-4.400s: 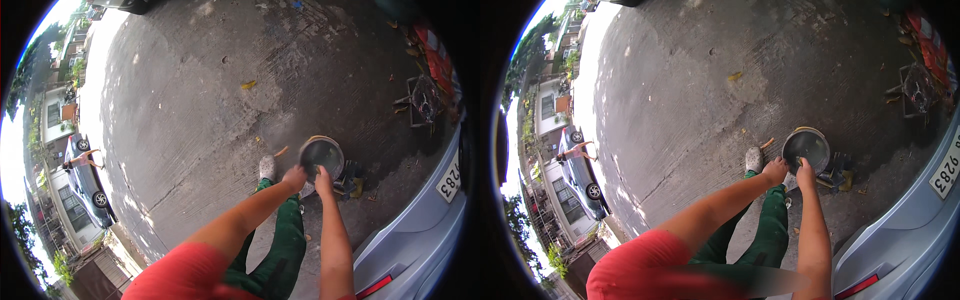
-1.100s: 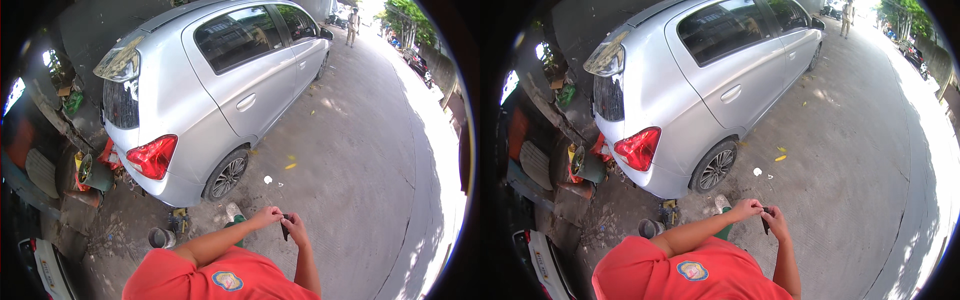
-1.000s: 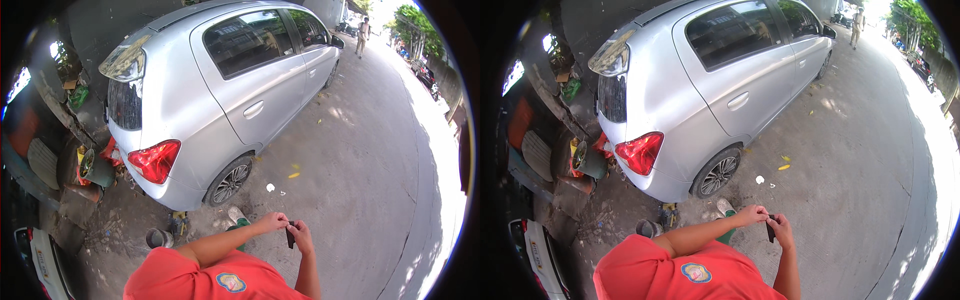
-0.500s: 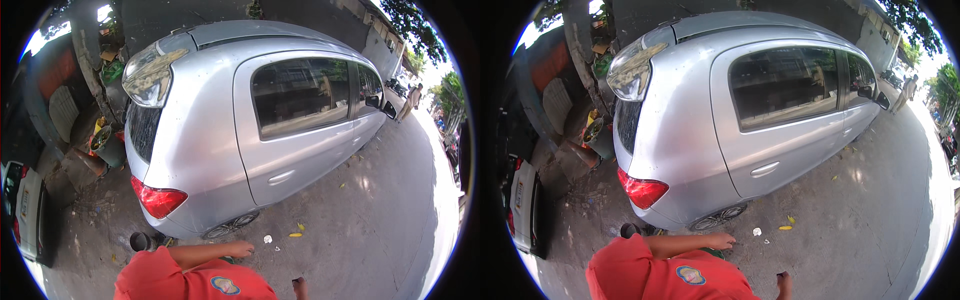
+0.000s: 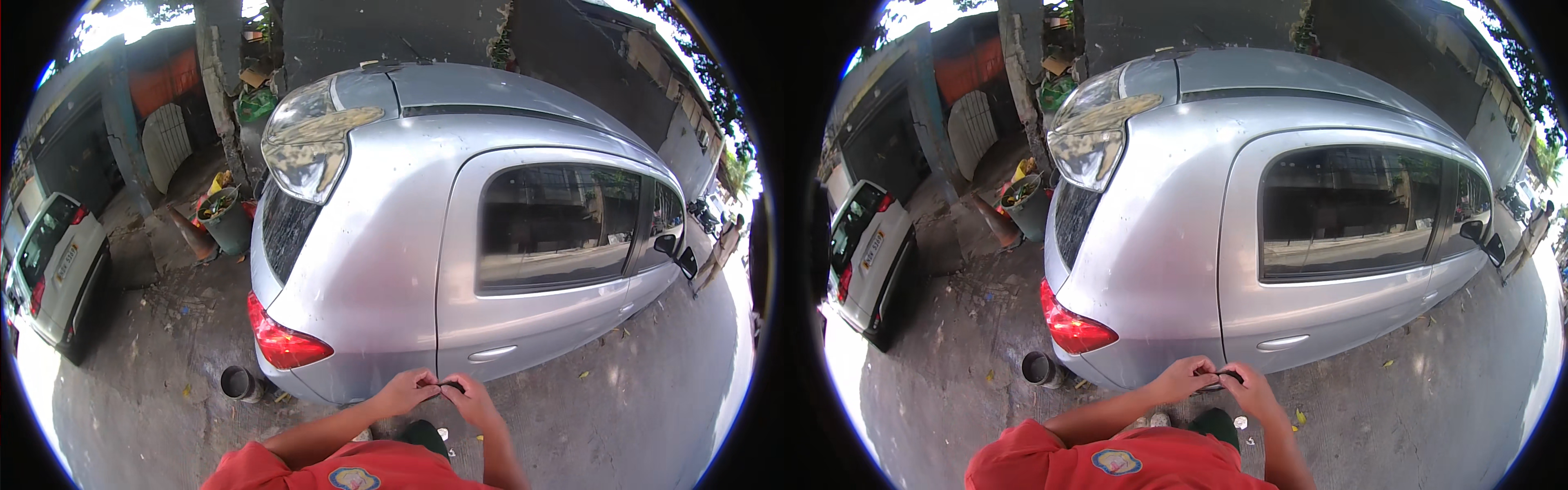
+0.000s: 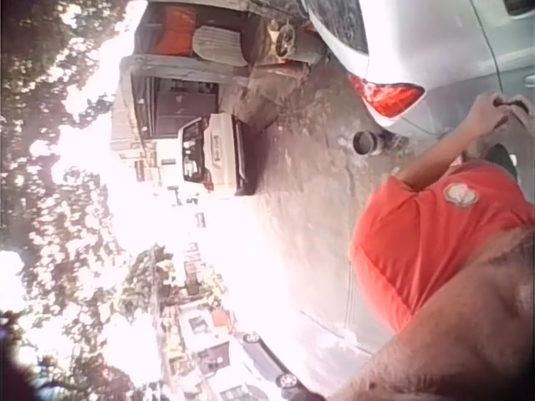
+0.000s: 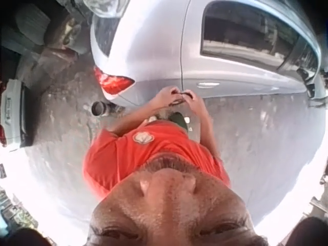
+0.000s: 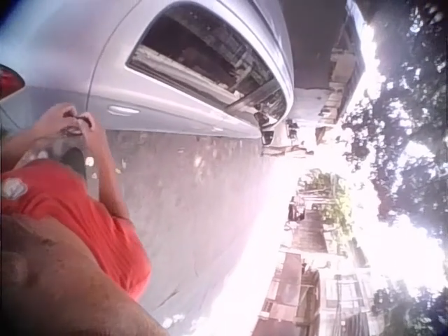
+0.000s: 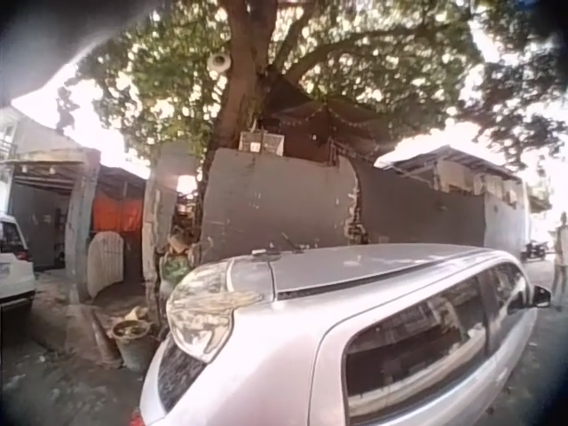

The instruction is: Applying and smoothing body filler or adhesive to a car spoiler.

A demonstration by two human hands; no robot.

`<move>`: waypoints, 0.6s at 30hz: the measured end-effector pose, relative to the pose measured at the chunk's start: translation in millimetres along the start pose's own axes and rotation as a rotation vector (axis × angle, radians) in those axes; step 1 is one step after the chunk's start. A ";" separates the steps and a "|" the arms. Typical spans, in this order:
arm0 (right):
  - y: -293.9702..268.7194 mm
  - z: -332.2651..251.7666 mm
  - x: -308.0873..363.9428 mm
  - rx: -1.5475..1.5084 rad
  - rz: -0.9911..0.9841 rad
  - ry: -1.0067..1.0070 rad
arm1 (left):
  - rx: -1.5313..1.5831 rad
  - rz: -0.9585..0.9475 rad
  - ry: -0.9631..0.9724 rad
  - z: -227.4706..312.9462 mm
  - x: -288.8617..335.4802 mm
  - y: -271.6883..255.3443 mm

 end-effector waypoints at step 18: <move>-155.6 -355.7 -228.8 0.864 0.087 -1.385 | -1.030 1.168 0.625 267.0 -150.8 -276.6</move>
Point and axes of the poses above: each hand's wrist, its own x-axis away from the middle knuckle, its own y-axis out of the palm, z = x × y, the point moved 1 cm from there along -x, towards the middle knuckle, and after that the axes turned 7 degrees about y, right-handed, at the moved point
